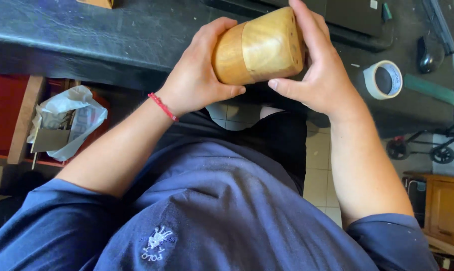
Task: Applying tape to the edges of wooden components to ensure a proper fit during assembly and inspection.
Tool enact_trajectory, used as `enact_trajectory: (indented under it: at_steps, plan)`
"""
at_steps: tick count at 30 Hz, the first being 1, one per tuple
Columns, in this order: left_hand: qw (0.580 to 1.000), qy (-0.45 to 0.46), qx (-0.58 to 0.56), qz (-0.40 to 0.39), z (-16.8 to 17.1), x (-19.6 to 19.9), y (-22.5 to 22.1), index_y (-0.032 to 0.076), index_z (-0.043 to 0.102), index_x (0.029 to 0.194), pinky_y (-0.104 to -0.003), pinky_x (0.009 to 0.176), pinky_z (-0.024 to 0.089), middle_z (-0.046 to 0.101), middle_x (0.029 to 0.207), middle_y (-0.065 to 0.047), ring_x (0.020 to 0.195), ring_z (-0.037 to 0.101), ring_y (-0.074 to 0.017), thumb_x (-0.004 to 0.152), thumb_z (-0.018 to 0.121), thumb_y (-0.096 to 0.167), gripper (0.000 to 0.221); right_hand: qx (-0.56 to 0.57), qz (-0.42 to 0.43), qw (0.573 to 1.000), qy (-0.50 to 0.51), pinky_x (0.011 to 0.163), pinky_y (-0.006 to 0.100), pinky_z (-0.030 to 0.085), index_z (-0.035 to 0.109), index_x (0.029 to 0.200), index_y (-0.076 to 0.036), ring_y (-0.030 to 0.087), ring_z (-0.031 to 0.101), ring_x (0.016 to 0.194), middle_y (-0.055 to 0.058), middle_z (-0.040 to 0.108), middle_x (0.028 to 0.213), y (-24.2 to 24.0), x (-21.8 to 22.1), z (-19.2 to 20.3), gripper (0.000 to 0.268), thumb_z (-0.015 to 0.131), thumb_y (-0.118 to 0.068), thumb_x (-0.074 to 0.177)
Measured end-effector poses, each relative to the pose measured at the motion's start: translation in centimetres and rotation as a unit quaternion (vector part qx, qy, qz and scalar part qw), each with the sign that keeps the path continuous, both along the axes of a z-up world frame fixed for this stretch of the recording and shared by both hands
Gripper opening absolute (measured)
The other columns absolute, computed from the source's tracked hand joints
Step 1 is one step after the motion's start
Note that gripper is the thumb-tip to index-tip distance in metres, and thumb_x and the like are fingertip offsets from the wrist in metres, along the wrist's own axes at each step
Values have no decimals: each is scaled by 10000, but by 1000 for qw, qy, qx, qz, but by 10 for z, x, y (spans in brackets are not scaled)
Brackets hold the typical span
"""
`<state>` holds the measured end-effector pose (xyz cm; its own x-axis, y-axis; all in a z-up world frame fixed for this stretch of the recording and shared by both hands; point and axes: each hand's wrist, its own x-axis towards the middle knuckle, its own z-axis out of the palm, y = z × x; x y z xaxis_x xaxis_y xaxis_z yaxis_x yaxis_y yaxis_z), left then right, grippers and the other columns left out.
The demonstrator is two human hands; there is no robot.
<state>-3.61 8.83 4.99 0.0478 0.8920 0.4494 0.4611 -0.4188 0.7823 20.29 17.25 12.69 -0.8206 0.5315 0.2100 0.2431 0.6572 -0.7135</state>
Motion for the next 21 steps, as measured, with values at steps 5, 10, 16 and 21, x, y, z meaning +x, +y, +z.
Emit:
enact_trajectory:
  at_steps: [5, 10, 16, 21]
  plan:
    - [1000, 14, -1, -15, -6, -4, 14, 51, 342, 1419, -398, 1129, 380, 464, 1399, -189, 1313, 475, -338, 637, 939, 207, 995, 61, -5, 997, -41, 1261, 412, 216, 196, 1560, -33, 318, 279, 1489, 199, 253, 1525, 12, -7, -5, 933, 780, -173, 847]
    - [998, 61, -3, -18, -7, -10, 28, 84, 385, 1375, -412, 953, 459, 538, 1345, -130, 1180, 538, -327, 605, 914, 264, 952, 106, -18, 991, -80, 1202, 415, 251, 298, 1510, -8, 336, 297, 1439, 204, 308, 1477, 14, -21, 3, 890, 795, -92, 777]
    - [987, 154, 42, -13, -15, -30, 38, 36, 475, 1308, -472, 919, 403, 633, 1205, -184, 1085, 595, -396, 559, 960, 416, 969, 195, -21, 972, -128, 927, 438, 388, 543, 1319, 45, 398, 527, 1110, 252, 579, 1225, 16, -48, 7, 682, 840, -240, 774]
    - [994, 85, 13, -67, -16, -42, 39, -6, 541, 1236, -394, 867, 451, 650, 1193, -184, 1061, 609, -319, 636, 960, 265, 780, 215, -57, 957, -185, 727, 450, 449, 607, 1217, -10, 394, 621, 922, 194, 677, 1089, 18, -66, -1, 620, 839, -386, 781]
